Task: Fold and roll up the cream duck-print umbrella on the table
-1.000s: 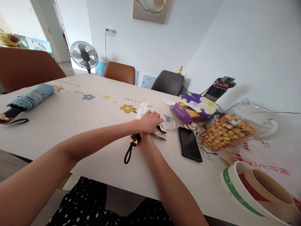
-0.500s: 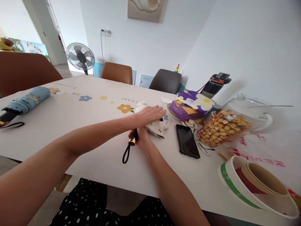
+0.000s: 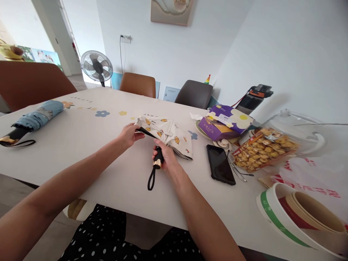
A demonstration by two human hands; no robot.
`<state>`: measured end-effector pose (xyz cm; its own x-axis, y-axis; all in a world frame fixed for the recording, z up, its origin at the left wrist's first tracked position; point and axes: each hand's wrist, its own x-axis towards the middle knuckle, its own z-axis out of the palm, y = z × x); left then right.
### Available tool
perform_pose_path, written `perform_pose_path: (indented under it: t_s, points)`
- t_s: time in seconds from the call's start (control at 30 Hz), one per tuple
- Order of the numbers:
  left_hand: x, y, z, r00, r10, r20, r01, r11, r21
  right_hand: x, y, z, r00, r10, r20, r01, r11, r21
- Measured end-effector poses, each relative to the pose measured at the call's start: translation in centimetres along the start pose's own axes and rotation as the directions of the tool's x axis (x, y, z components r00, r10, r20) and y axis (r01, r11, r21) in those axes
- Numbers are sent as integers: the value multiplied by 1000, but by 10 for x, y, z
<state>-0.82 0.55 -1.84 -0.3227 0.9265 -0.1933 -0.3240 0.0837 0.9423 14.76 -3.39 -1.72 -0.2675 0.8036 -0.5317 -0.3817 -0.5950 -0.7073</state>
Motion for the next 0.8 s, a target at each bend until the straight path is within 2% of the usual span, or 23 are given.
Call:
perform_pose_path:
  t_s: [0.03, 0.1, 0.2, 0.33, 0.5, 0.7, 0.8]
  points:
    - [2, -3, -3, 998, -67, -3, 67, 996, -55, -1, -1, 0, 1000, 9, 5, -9, 1000, -13]
    - [3, -6, -7, 995, -104, -14, 102, 991, -87, -1, -1, -2, 1000, 7, 16, -7, 1000, -2]
    - [6, -8, -9, 998, -53, -21, 53, 998, -24, 2, -2, -6, 999, -44, 31, 42, 998, 53]
    - [12, -9, -16, 997, -71, -42, 70, 997, -25, 3, -2, -8, 997, -69, 46, 67, 996, 57]
    - [14, -10, -20, 995, -34, -92, 34, 999, -7, 0, -4, -8, 998, -46, -39, 46, 999, 0]
    - [11, -9, -20, 999, -32, 26, 31, 999, 32, -3, -10, -11, 999, 9, -44, -14, 992, -125]
    - [11, -9, -20, 1000, -5, 10, 4, 988, 157, -2, -10, -12, 1000, -8, -19, 5, 991, -133]
